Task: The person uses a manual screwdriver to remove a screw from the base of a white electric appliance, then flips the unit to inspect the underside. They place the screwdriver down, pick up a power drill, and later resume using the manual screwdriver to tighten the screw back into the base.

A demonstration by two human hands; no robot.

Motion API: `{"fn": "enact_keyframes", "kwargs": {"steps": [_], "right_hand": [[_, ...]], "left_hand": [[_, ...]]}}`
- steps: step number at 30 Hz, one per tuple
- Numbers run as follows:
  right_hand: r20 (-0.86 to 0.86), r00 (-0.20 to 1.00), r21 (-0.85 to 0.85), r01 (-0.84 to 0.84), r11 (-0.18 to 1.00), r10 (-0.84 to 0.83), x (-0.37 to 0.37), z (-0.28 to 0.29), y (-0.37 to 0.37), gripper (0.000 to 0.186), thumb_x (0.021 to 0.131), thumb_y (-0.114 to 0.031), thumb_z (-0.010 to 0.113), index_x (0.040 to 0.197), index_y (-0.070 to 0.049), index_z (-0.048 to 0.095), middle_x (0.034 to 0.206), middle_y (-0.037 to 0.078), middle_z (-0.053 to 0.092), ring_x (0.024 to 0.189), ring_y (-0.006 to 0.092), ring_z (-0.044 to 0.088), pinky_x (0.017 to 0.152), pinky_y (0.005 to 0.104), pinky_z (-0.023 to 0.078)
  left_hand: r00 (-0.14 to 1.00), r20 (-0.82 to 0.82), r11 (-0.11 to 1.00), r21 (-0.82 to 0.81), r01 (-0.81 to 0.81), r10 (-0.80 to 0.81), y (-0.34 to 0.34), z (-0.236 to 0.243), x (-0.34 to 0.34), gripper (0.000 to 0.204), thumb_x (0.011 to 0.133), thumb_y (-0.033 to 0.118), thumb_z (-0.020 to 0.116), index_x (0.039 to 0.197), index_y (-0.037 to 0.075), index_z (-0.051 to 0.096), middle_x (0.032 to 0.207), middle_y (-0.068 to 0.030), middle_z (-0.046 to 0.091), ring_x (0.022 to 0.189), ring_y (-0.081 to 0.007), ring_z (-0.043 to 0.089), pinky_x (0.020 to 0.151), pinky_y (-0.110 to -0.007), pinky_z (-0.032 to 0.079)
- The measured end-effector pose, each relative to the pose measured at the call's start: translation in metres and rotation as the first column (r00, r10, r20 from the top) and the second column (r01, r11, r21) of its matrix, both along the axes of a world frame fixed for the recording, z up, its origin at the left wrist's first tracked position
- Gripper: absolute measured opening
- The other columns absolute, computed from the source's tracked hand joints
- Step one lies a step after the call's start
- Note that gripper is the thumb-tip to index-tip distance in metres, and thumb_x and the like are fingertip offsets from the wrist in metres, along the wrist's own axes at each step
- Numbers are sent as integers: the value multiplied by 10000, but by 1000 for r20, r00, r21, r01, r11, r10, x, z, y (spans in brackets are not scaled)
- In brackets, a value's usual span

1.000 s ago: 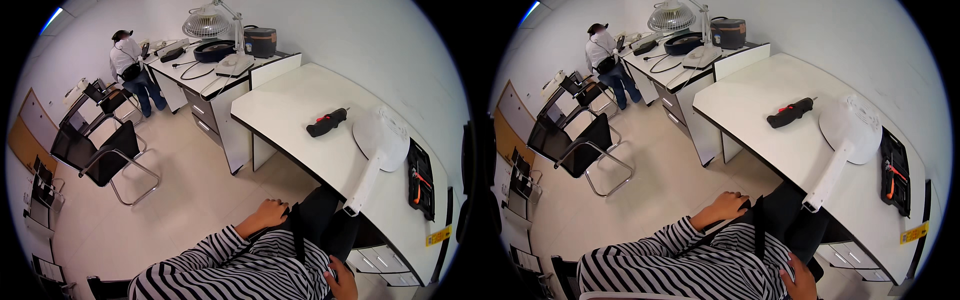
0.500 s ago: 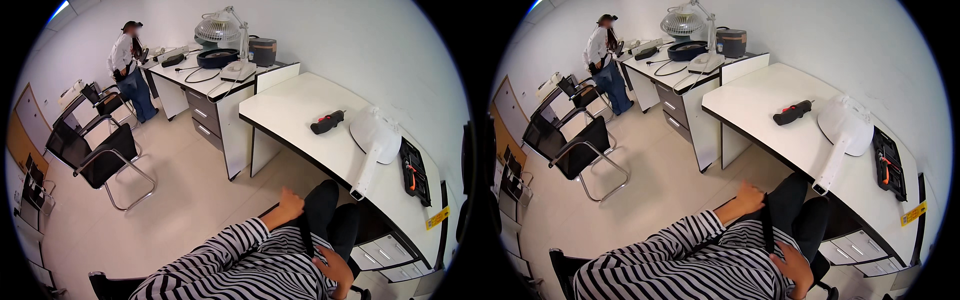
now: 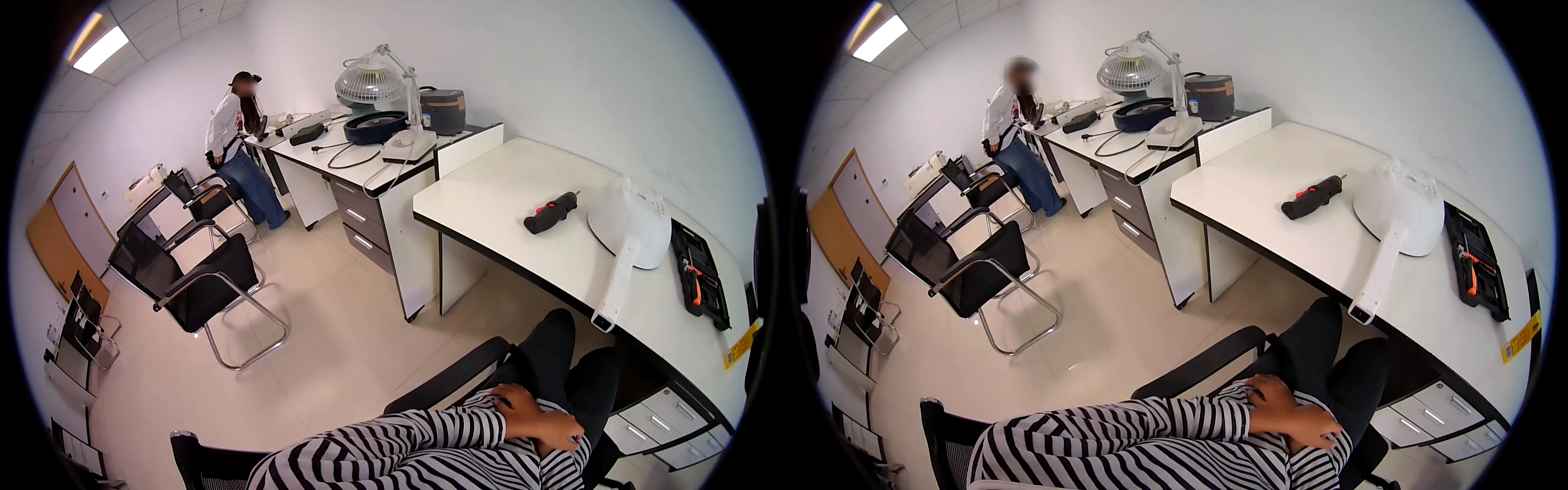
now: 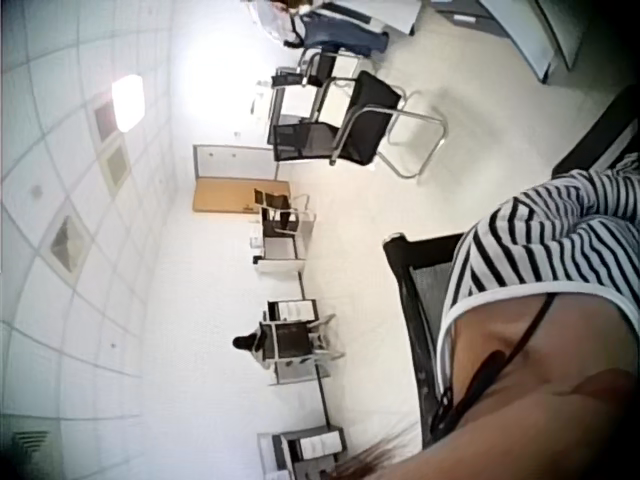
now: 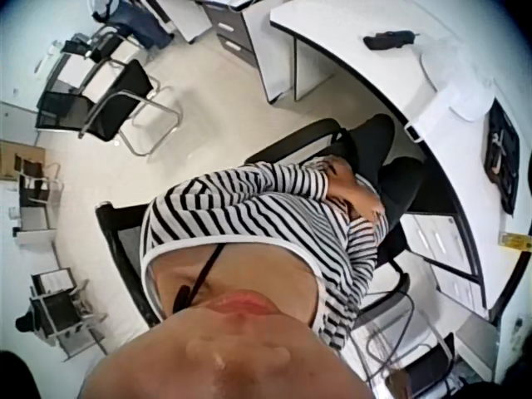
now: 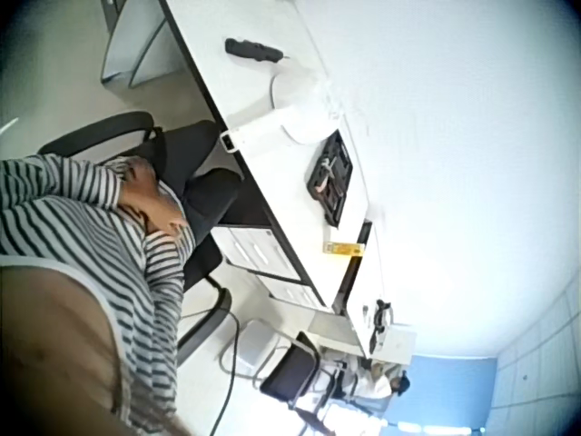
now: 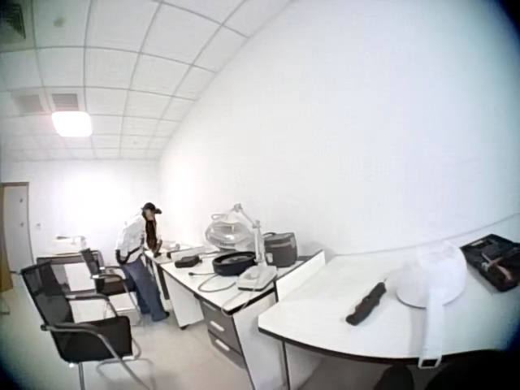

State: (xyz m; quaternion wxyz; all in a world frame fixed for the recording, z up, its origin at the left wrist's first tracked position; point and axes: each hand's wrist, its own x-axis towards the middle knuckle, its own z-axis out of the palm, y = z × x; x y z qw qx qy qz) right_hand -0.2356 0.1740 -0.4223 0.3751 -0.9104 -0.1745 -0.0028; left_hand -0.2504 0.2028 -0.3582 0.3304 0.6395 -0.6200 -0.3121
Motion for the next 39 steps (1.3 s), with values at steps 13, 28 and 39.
{"fn": "enact_keyframes", "kwargs": {"steps": [13, 28, 39], "right_hand": [[61, 998, 60, -31, 998, 27, -6, 2, -11, 257, 829, -160, 570, 1056, -45, 601, 1111, 134, 600, 1132, 299, 505, 992, 412, 357], [97, 995, 56, 7, 998, -12, -4, 3, -9, 233, 792, -98, 593, 1015, -44, 633, 1071, 153, 620, 1089, 307, 542, 947, 406, 401], [88, 996, 80, -38, 996, 31, -3, 4, -13, 242, 808, -64, 582, 1047, -48, 618, 1111, 135, 604, 1119, 296, 521, 963, 393, 388]], "left_hand": [[992, 119, 989, -143, -34, 51, -11, -7, -5, 332, 796, 331, 578, 965, 52, 636, 678, -114, 648, 658, -314, 635, 599, -420, 491], [994, 82, 981, -187, -54, 70, -9, -11, -5, 258, 770, 302, 598, 900, 85, 651, 643, -80, 632, 613, -281, 624, 547, -402, 475], [990, 118, 977, -207, -49, 75, -13, -15, -4, 253, 779, 297, 587, 910, 94, 658, 639, -85, 636, 612, -290, 626, 559, -402, 484]]}}
